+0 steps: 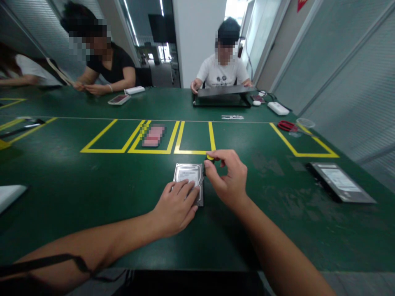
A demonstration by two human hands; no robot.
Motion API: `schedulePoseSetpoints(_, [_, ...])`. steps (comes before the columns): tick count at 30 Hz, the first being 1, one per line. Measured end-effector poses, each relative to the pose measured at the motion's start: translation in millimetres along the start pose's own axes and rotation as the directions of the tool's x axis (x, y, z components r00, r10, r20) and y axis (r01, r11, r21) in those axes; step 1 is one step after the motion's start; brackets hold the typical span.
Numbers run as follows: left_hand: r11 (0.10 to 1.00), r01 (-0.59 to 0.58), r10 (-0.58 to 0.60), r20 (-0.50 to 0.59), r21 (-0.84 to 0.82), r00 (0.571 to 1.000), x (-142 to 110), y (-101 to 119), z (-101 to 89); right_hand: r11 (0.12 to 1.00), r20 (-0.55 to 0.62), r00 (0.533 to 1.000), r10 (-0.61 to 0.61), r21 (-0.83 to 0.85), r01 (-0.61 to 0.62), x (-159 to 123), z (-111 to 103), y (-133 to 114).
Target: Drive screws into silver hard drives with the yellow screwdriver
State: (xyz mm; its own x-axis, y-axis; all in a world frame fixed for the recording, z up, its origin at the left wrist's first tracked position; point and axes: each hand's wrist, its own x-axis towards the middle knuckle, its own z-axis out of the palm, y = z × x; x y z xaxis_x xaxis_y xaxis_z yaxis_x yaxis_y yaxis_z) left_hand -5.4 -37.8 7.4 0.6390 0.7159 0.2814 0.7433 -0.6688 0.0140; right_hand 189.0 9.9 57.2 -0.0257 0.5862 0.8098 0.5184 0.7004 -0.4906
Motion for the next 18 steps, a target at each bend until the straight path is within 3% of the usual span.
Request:
schedulePoseSetpoints(12, [1.000,0.002,-0.002,-0.004,0.009,1.000,-0.3,0.2,0.3,0.999,-0.035,0.999,-0.029,0.026,0.030,0.5,2.4,4.3])
schedulePoseSetpoints(18, [1.000,0.001,-0.001,0.002,0.001,1.000,-0.1,0.1,0.1,0.996,0.060,0.998,0.024,0.079,-0.029,-2.5,-1.6,0.3])
